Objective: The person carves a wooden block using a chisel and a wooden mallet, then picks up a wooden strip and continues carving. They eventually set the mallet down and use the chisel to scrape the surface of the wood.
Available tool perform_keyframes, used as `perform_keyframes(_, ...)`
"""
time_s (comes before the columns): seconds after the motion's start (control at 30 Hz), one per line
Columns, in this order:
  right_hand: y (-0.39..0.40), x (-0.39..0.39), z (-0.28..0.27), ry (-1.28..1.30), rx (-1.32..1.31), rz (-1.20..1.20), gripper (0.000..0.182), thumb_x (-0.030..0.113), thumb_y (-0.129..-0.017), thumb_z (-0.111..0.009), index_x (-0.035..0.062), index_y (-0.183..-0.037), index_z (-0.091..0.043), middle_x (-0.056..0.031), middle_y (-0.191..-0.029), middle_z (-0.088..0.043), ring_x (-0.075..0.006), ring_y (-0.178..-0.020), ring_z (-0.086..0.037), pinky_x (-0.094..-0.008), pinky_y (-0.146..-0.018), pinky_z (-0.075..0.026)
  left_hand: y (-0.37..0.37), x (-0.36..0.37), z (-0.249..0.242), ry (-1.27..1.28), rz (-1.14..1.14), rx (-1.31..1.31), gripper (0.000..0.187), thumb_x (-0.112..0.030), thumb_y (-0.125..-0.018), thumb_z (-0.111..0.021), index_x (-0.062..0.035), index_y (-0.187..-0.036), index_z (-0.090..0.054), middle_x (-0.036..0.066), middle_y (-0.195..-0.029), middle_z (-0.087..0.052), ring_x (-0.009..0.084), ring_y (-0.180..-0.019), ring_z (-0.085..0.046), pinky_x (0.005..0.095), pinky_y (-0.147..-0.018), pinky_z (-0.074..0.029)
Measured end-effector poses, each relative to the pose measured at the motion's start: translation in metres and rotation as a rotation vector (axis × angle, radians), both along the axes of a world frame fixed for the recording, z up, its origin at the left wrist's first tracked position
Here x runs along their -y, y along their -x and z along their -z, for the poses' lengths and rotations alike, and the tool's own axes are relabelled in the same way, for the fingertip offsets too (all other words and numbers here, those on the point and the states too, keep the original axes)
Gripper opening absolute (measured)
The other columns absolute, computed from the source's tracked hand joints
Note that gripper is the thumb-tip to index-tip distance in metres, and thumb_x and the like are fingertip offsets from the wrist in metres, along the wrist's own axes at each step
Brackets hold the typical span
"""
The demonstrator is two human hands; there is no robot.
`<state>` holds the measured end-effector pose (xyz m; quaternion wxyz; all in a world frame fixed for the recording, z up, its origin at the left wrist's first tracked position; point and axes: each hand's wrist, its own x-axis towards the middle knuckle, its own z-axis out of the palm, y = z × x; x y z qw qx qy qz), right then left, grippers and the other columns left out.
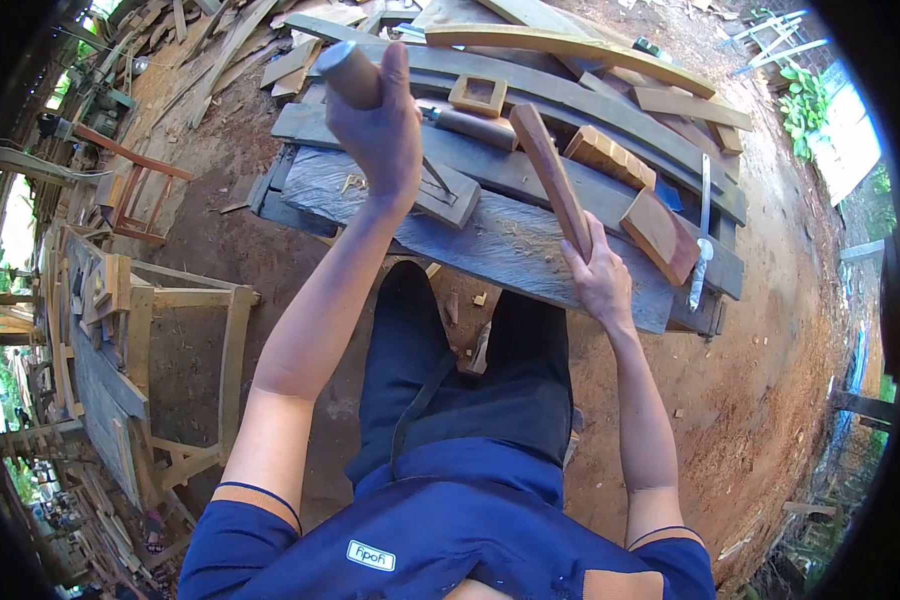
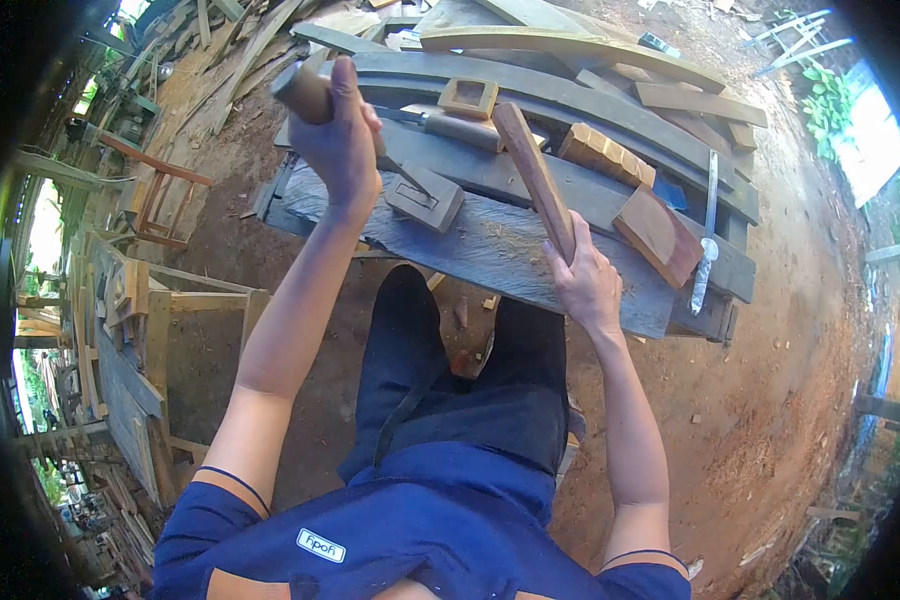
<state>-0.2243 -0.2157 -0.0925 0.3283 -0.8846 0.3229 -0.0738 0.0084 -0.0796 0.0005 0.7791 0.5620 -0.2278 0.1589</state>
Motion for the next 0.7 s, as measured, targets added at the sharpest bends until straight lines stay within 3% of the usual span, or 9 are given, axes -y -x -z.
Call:
perform_keyframes(0.1, -0.001, 0.0, -0.001, -0.011, -0.028, 0.002, 0.059, 0.044, -0.091, -0.055, 0.0182, -0.141, -0.038, -0.024, -0.103, -0.067, -0.0442, -0.096, -0.064, -0.0514, -0.082, -0.049, -0.004, 0.006, 0.006, -0.111, 0.121, 0.223, 0.026, -0.031, -0.1, -0.052, -0.0071, -0.1, -0.04, 0.0, -0.07, -0.053, 0.0062, -0.053, -0.051, 0.0204, -0.05, -0.046)
perform_keyframes(0.23, -0.001, 0.001, 0.0, -0.012, -0.042, 0.009, 0.058, 0.044, -0.091, -0.055, 0.0189, -0.141, -0.038, -0.0237, -0.104, -0.067, -0.0443, -0.098, -0.064, -0.0516, -0.082, -0.048, -0.002, 0.012, 0.014, -0.042, 0.172, 0.317, 0.036, -0.034, -0.097, -0.058, -0.0028, -0.099, -0.04, 0.003, -0.064, -0.056, 0.0102, -0.054, -0.057, 0.0236, -0.049, -0.047)
perform_keyframes(0.33, 0.0, -0.001, -0.001, -0.009, -0.043, 0.014, 0.058, 0.044, -0.091, -0.055, 0.0197, -0.141, -0.038, -0.0236, -0.104, -0.067, -0.0444, -0.098, -0.064, -0.0515, -0.083, -0.048, 0.005, 0.011, 0.015, -0.03, 0.229, 0.238, 0.036, -0.034, -0.097, -0.058, -0.0036, -0.096, -0.04, 0.005, -0.064, -0.056, 0.0129, -0.056, -0.059, 0.0253, -0.051, -0.047)
perform_keyframes(0.5, 0.001, 0.0, -0.003, -0.01, -0.07, 0.001, 0.058, 0.045, -0.092, -0.054, 0.0205, -0.141, -0.036, -0.0244, -0.106, -0.066, -0.0455, -0.101, -0.062, -0.0525, -0.085, -0.047, -0.019, 0.024, 0.022, -0.148, -0.05, 0.211, 0.037, -0.034, -0.094, -0.063, -0.0029, -0.096, -0.043, 0.011, -0.069, -0.061, 0.0223, -0.059, -0.064, 0.0341, -0.054, -0.049)
perform_keyframes(0.6, 0.0, 0.007, -0.001, -0.006, 0.022, -0.051, 0.057, 0.043, -0.092, -0.056, 0.0175, -0.14, -0.04, -0.0227, -0.099, -0.068, -0.0395, -0.089, -0.067, -0.048, -0.077, -0.051, -0.017, 0.026, 0.017, -0.181, -0.106, 0.172, 0.037, -0.033, -0.093, -0.065, -0.0021, -0.096, -0.044, 0.014, -0.072, -0.063, 0.0263, -0.062, -0.066, 0.0355, -0.055, -0.049)
perform_keyframes(0.67, -0.012, 0.007, -0.039, -0.362, 0.041, -0.019, 0.053, 0.039, -0.092, -0.057, 0.0125, -0.137, -0.044, -0.0161, -0.086, -0.065, -0.0254, -0.069, -0.065, -0.0386, -0.062, -0.051, -0.011, 0.027, 0.013, -0.172, -0.12, 0.205, 0.037, -0.031, -0.092, -0.067, -0.0019, -0.097, -0.044, 0.014, -0.072, -0.064, 0.0284, -0.064, -0.067, 0.0358, -0.056, -0.05)
perform_keyframes(0.7, -0.018, 0.006, -0.058, -0.418, 0.21, -0.065, 0.051, 0.035, -0.093, -0.059, 0.0074, -0.134, -0.047, -0.008, -0.077, -0.058, -0.0137, -0.059, -0.056, -0.0299, -0.053, -0.047, -0.007, 0.027, 0.011, -0.199, -0.148, 0.251, 0.038, -0.031, -0.091, -0.067, -0.0018, -0.097, -0.044, 0.015, -0.072, -0.064, 0.0296, -0.064, -0.067, 0.036, -0.056, -0.05)
